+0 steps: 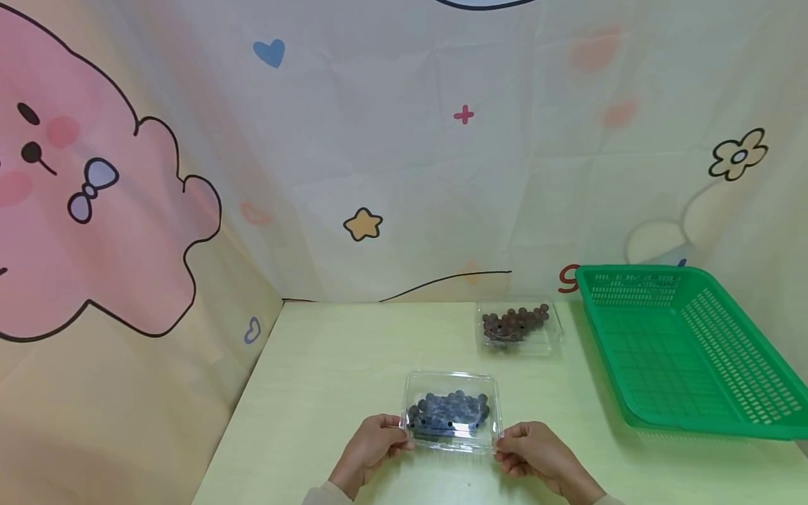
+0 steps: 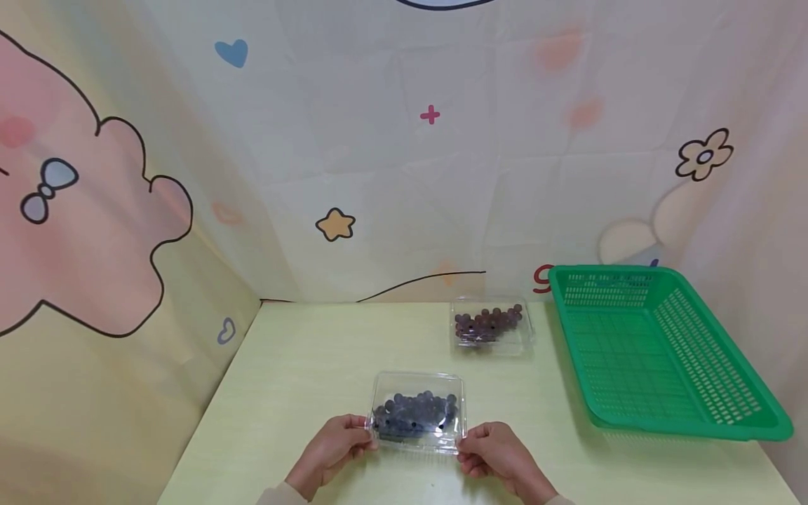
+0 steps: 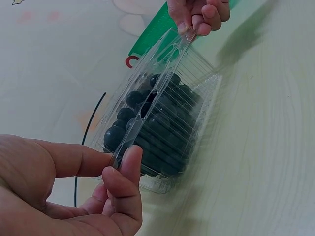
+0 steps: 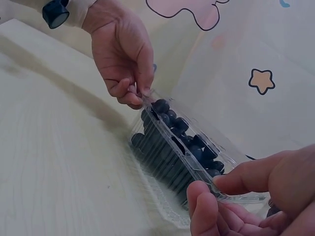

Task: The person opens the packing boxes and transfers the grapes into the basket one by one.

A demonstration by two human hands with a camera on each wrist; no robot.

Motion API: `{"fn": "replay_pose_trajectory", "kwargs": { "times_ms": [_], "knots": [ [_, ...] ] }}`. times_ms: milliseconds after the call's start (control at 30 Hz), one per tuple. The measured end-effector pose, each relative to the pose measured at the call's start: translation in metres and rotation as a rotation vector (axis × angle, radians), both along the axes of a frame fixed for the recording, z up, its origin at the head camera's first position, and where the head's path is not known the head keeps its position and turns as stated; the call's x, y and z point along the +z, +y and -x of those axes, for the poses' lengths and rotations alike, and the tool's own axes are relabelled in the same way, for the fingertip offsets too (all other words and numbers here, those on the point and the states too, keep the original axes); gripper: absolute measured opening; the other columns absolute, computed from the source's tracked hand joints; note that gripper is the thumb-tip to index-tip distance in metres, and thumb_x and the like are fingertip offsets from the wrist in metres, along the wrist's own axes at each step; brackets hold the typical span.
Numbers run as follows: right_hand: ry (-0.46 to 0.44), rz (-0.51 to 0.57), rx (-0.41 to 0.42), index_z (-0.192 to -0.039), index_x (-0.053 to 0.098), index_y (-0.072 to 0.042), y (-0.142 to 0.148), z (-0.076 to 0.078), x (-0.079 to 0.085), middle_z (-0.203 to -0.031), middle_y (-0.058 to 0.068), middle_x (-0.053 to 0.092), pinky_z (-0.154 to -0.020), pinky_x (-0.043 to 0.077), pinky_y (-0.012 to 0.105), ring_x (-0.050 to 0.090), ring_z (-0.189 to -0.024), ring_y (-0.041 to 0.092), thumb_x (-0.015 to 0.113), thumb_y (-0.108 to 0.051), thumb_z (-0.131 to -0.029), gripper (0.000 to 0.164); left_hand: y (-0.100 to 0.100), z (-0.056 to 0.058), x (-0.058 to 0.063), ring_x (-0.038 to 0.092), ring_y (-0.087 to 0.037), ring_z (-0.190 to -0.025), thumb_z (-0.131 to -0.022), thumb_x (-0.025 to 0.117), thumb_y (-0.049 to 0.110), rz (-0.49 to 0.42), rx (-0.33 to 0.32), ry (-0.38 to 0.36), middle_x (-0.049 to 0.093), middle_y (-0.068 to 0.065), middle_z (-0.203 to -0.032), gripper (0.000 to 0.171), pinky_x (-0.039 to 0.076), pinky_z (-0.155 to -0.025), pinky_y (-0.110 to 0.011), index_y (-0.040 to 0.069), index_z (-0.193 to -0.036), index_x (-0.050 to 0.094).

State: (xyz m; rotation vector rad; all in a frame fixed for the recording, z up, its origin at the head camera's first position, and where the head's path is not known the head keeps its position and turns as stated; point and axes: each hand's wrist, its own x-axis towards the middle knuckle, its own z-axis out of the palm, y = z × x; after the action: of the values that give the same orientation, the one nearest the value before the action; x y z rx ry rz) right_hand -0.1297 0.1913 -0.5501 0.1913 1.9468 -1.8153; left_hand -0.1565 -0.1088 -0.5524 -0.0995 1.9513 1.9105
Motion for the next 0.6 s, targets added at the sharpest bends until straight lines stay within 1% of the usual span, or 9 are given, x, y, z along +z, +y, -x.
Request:
{"fn": "replay_pose_trajectory", "kwargs": {
  "times_ms": [200,400,600],
  "knots": [
    [0.005,-0.073,-0.046,-0.097,0.064,0.008,-0.005,-0.001,0.003,-0.078,0.010,0.067,-0.057,0.055,0.027,0.061,-0.062,0.015,0.068,-0.005,-0.095,0.014,0.001,0.001,-0.001,0.067,-0.009,-0.073,-0.094,0.060,-0.005,0.012,0.005,0.000,0.068,-0.007,-0.087,0.021,0.047,-0.062,-0.016,-0.014,-0.112,0.060],
    [0.032,-0.130,-0.078,-0.093,0.064,0.006,-0.009,-0.004,0.008,-0.076,0.010,0.066,-0.055,0.055,0.027,0.060,-0.059,0.014,0.069,-0.004,-0.093,0.012,0.001,0.000,-0.001,0.067,-0.010,-0.073,-0.093,0.060,-0.006,0.019,0.014,-0.008,0.068,-0.008,-0.087,0.021,0.048,-0.062,-0.017,-0.014,-0.113,0.059],
    [0.056,-0.161,-0.074,-0.093,0.063,0.005,-0.011,-0.006,0.012,-0.075,0.011,0.064,-0.055,0.055,0.029,0.059,-0.058,0.015,0.068,-0.005,-0.094,0.011,0.001,0.000,-0.001,0.067,-0.010,-0.072,-0.093,0.060,-0.006,0.017,0.015,-0.005,0.068,-0.007,-0.086,0.021,0.048,-0.062,-0.017,-0.014,-0.112,0.059]
  ]
}}
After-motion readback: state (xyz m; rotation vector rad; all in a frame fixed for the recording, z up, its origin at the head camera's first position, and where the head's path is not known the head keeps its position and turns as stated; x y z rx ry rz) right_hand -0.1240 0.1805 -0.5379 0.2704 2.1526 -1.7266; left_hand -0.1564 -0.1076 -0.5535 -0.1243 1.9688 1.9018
